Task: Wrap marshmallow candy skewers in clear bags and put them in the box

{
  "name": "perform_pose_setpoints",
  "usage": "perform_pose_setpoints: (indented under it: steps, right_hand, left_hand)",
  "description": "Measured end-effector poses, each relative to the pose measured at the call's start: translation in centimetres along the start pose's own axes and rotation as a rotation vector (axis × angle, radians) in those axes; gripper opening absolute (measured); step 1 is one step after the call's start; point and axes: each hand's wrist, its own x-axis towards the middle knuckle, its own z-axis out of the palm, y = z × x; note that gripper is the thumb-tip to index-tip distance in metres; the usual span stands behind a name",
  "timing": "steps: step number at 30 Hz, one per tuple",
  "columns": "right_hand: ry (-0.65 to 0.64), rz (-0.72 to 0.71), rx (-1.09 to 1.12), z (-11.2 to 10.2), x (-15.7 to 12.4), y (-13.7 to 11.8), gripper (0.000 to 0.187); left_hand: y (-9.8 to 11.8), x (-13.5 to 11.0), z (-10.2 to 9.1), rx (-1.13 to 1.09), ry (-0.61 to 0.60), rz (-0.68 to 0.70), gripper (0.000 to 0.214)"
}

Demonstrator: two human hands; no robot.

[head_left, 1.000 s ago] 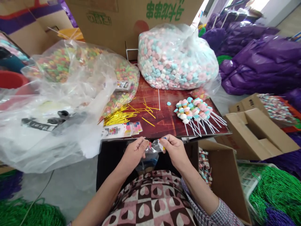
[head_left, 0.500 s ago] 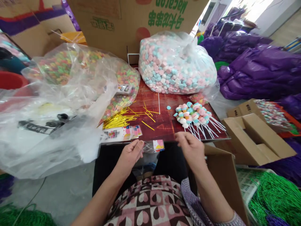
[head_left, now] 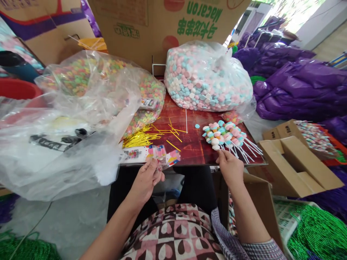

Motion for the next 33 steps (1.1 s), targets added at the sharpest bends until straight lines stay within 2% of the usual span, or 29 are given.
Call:
perform_pose_setpoints:
  steps: [6,9,11,14,18,24,30,33]
  right_hand:
    - [0.053,0.101,0.634,-0.2,-1.3,-0.3,0.04]
    - [0.005,0.126,0.805,-1.1,-2.2,-0.9,0.032]
    - [-0.049,0.093,0.847,-1.9,-2.9,-1.1,0.025]
    - [-0.129,0.018,0.851,-3.0,-3.8,-1.0,0.018]
    - [-0.223,-0.037,0.749,-3.7,-4.5,-0.8,0.015]
    - [-0.253,-0.138,0.63,-4.3,-4.8,-1.5,0.017]
    - [-0.257,-0.226,0.425,-5.3,-4.3,-1.4,0.024]
    - [-0.262,-0.234,0.349,-6.0,-4.1,-0.9,0.029]
  left_hand:
    - [0.0,0.4,-0.3,-0.057,-0.057,-0.001,0.048]
    - [-0.1,0.5,-0.5,-0.074,-0.094,0.019,0.048]
    - [0.0,0.5,-0.7,-0.078,-0.122,0.033,0.049]
    - [0.0,0.5,-0.8,-0.071,-0.138,0.034,0.052]
    - [-0.2,0.5,-1.0,-0.05,-0.147,0.038,0.051]
    - [-0.6,0.5,-1.2,-0.01,-0.202,0.064,0.048]
    - [-0.2,0.7,-1.7,0.061,-0.168,0.086,0.049]
    - [0.2,0.7,-2.6,0.191,-0.164,0.096,0.047]
